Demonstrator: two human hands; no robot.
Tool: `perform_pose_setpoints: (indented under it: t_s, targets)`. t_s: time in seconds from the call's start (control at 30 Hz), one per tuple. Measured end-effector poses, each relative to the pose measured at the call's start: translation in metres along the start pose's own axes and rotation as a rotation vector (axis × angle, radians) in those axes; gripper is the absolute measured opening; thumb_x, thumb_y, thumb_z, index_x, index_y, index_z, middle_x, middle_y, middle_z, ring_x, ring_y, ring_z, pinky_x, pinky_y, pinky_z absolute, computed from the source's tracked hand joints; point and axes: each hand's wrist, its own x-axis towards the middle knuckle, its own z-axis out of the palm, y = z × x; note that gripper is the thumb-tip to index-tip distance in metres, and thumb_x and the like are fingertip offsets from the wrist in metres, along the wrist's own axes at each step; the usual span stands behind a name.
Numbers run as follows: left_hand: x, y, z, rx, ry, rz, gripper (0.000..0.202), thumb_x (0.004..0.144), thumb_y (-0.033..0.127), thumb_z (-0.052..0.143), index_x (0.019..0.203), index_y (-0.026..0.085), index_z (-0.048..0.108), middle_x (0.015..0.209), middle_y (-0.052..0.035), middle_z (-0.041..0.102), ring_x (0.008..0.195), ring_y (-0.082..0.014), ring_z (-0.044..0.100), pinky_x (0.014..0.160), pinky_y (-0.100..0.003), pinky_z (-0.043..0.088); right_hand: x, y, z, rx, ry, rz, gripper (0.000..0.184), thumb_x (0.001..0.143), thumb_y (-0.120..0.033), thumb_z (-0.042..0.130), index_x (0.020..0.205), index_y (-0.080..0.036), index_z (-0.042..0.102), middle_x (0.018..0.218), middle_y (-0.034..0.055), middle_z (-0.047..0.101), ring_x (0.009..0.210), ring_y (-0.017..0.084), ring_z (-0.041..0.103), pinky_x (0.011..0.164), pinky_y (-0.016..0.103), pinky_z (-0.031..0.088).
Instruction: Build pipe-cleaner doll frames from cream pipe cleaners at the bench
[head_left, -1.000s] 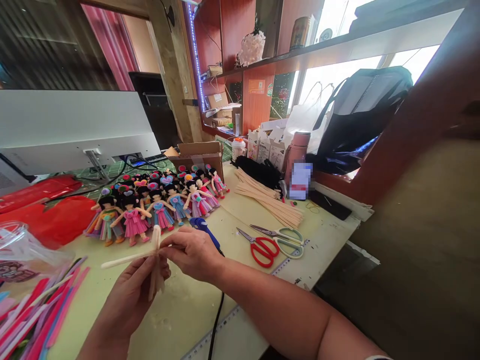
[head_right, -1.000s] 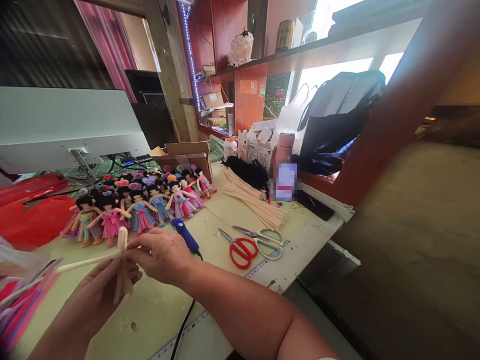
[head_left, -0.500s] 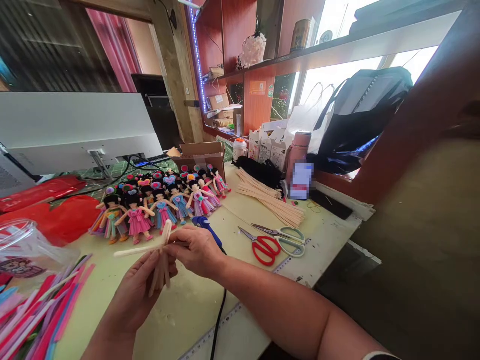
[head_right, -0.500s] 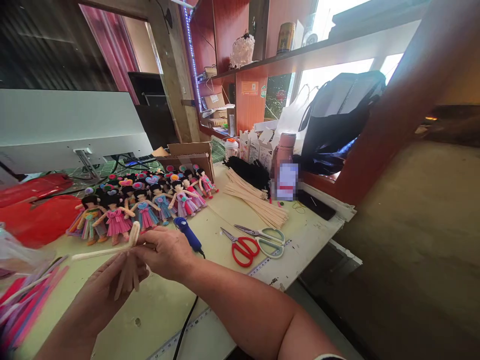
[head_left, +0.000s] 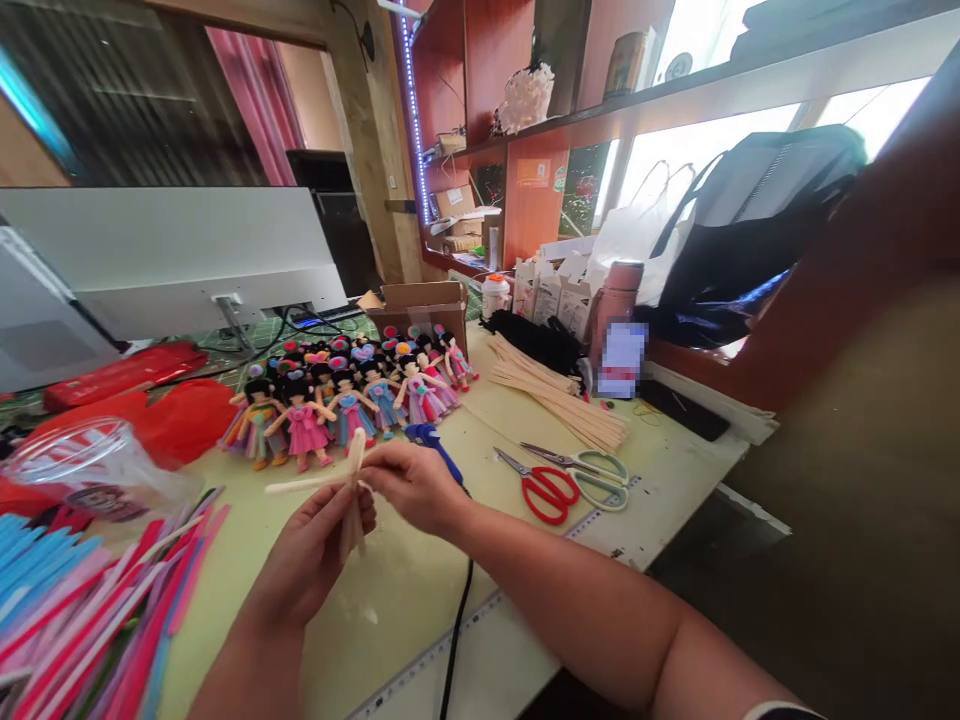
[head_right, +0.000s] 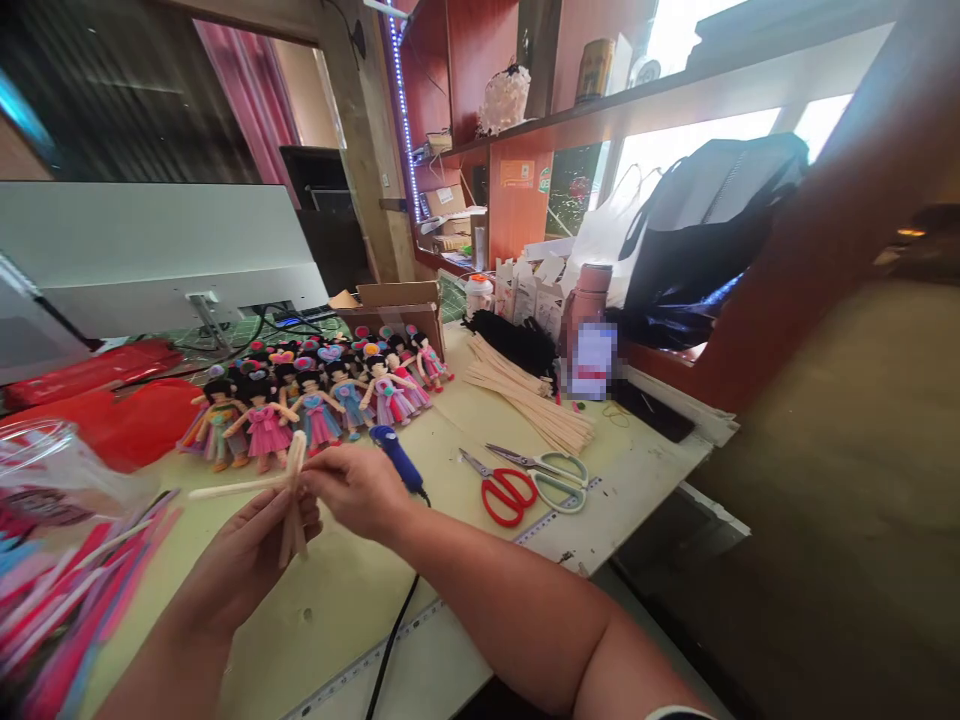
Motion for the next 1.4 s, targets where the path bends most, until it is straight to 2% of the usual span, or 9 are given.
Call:
perform_pose_setpoints:
  t_s: [0.23,0.43,0.7,0.8,0.9,0.97,1.1,1.27,1.4]
  targets:
    - [-0.001,-0.006,-0.003,-0.14,-0.045,0.041,0.021,0.068,0.027,0.077,0.079,0.014,0.065,0.066,0.0004,0.063,0.057,-0.0105,0.058,0.054,-0.023,0.047,-0.004,0.007,0.004,0.379,0.009,0.285,0.024,0.084,-0.032,0.052,0.101,-0.018,0.062,0.066,-0.0042,0.057,0.051,0.008,0.051,0.047,0.02,0.04]
    - [0.0,-0.009,-0.007,-0.159,-0.089,0.066,0.022,0.068,0.025,0.076,0.084,0.013,0.066,0.07,-0.0015,0.064,0.057,-0.0116,0.059,0.054,-0.024,0.046,-0.006,0.012,0.002,0.433,0.012,0.324,0.03,0.072,-0.043,0.064,0.087,-0.017,0.061,0.061,-0.0045,0.056,0.048,0.008,0.05,0.045,0.021,0.041]
    - [-0.001,-0.005,-0.009,-0.206,-0.093,0.048,0.004,0.077,0.017,0.061,0.08,0.014,0.06,0.069,0.0003,0.059,0.057,-0.0121,0.06,0.059,-0.029,0.052,-0.013,-0.007,-0.013,0.177,0.077,0.103,0.035,0.085,-0.045,0.055,0.108,-0.018,0.058,0.064,-0.0034,0.058,0.047,0.01,0.052,0.044,0.022,0.04]
    - [0.001,-0.003,-0.012,-0.277,-0.089,0.035,0.003,0.08,0.014,0.056,0.078,0.016,0.055,0.068,0.0019,0.056,0.051,-0.0092,0.055,0.052,-0.025,0.047,-0.008,-0.012,-0.036,0.016,0.248,-0.049,0.029,0.087,-0.039,0.053,0.106,-0.019,0.061,0.061,-0.0043,0.054,0.046,0.009,0.047,0.045,0.022,0.038]
    - [0.005,-0.001,-0.014,-0.358,-0.104,0.043,0.006,0.082,0.014,0.054,0.077,0.017,0.053,0.066,0.0025,0.053,0.046,-0.006,0.047,0.044,-0.019,0.037,0.003,-0.003,-0.069,-0.105,0.389,-0.025,0.023,0.084,-0.036,0.054,0.097,-0.019,0.064,0.06,-0.0035,0.053,0.048,0.009,0.046,0.046,0.023,0.038]
    - [0.008,0.0,-0.015,-0.386,-0.088,0.044,0.008,0.085,0.016,0.052,0.077,0.016,0.054,0.065,0.0021,0.052,0.044,-0.0054,0.044,0.043,-0.018,0.034,0.011,0.01,-0.09,-0.188,0.312,0.111,0.022,0.078,-0.035,0.059,0.09,-0.018,0.066,0.059,-0.0029,0.054,0.048,0.01,0.046,0.045,0.023,0.037]
    - [0.011,0.0,-0.015,-0.407,-0.049,0.035,0.017,0.09,0.02,0.046,0.078,0.013,0.056,0.063,0.0012,0.051,0.043,-0.0051,0.042,0.042,-0.018,0.034,0.016,0.033,-0.108,-0.408,-0.087,0.395,0.028,0.063,-0.038,0.072,0.082,-0.017,0.07,0.062,-0.0008,0.06,0.053,0.011,0.051,0.049,0.024,0.041]
    - [0.011,0.0,-0.015,-0.384,-0.044,0.046,0.017,0.091,0.017,0.045,0.079,0.013,0.057,0.063,0.001,0.053,0.043,-0.0054,0.043,0.041,-0.018,0.034,0.015,0.035,-0.083,-0.679,-0.41,0.42,0.023,0.065,-0.036,0.071,0.078,-0.017,0.07,0.064,0.0006,0.062,0.058,0.013,0.053,0.053,0.024,0.041]
    - [0.011,0.001,-0.016,-0.367,-0.042,0.064,0.017,0.091,0.017,0.045,0.08,0.013,0.057,0.063,0.0009,0.053,0.043,-0.0058,0.044,0.042,-0.019,0.035,0.016,0.033,-0.072,-0.757,-0.402,0.449,0.018,0.067,-0.033,0.068,0.071,-0.016,0.068,0.053,-0.0013,0.053,0.05,0.013,0.047,0.048,0.025,0.035]
